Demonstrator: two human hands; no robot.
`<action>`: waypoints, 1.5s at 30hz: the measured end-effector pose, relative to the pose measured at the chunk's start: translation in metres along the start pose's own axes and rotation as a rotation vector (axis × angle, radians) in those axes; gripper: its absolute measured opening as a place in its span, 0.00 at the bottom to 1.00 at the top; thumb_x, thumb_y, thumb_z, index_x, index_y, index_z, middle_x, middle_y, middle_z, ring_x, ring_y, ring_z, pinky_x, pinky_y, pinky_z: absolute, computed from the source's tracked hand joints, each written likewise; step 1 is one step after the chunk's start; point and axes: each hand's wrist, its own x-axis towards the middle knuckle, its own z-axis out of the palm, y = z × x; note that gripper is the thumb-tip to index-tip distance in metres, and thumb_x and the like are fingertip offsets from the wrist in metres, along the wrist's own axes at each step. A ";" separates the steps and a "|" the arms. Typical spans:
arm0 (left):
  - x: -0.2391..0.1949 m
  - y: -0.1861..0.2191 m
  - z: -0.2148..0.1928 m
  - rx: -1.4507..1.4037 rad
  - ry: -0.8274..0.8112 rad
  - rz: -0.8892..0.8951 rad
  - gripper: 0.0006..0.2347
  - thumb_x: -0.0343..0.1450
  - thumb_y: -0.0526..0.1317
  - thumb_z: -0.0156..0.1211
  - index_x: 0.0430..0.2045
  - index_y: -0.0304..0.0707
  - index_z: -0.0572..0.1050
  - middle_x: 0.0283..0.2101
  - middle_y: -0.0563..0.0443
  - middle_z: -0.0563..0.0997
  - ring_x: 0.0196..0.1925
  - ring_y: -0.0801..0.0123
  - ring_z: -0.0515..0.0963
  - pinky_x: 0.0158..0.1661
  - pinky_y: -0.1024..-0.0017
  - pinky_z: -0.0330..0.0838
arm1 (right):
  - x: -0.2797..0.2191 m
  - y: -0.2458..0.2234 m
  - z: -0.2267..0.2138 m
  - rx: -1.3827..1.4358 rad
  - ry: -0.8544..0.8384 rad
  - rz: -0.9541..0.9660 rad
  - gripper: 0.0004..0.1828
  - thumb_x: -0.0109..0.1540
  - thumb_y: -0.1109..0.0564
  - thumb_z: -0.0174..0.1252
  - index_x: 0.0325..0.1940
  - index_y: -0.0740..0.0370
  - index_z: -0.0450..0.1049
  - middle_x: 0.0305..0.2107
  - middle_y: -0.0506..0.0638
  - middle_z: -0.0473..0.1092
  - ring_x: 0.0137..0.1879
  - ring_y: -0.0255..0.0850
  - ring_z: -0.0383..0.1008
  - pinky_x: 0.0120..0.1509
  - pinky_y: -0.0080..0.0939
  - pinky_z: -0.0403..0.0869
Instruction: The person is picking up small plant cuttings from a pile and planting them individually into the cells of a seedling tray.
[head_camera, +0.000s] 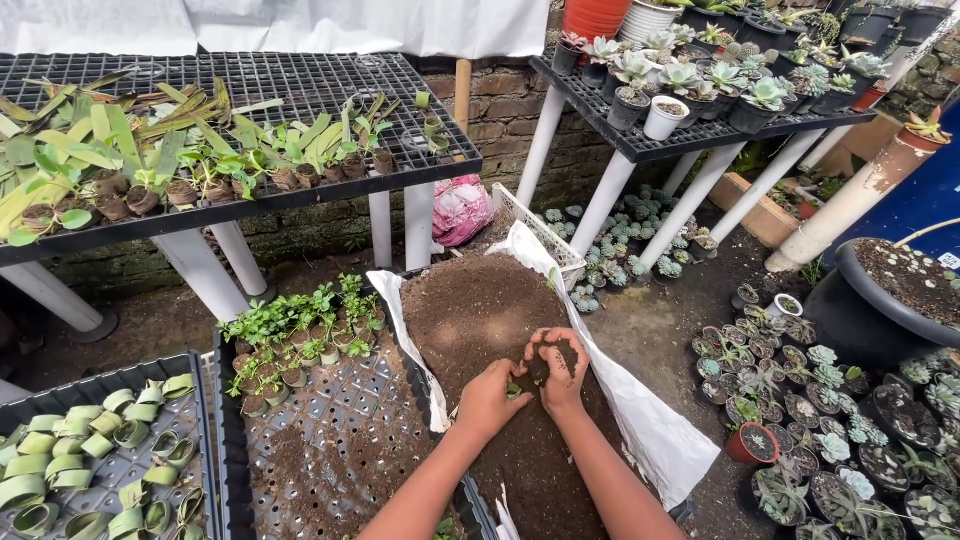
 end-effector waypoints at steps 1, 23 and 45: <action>0.001 -0.001 -0.001 -0.024 -0.005 -0.038 0.20 0.65 0.48 0.69 0.46 0.49 0.68 0.42 0.51 0.77 0.49 0.52 0.82 0.46 0.57 0.77 | 0.001 0.006 0.002 -0.009 -0.006 -0.019 0.07 0.58 0.72 0.48 0.35 0.64 0.63 0.30 0.63 0.70 0.27 0.45 0.71 0.27 0.46 0.70; -0.025 0.005 -0.030 -0.432 -0.056 0.107 0.36 0.65 0.32 0.69 0.71 0.40 0.58 0.56 0.38 0.78 0.59 0.46 0.77 0.59 0.53 0.70 | 0.003 0.023 -0.032 -0.193 0.029 -0.018 0.04 0.62 0.69 0.46 0.35 0.65 0.65 0.36 0.69 0.75 0.30 0.47 0.76 0.29 0.47 0.73; -0.035 0.030 -0.051 -0.222 -0.128 0.086 0.25 0.61 0.36 0.63 0.54 0.36 0.68 0.59 0.43 0.68 0.50 0.34 0.78 0.46 0.45 0.77 | 0.019 0.034 -0.061 -0.123 0.074 0.269 0.11 0.68 0.50 0.42 0.37 0.55 0.64 0.17 0.52 0.62 0.15 0.38 0.55 0.18 0.39 0.58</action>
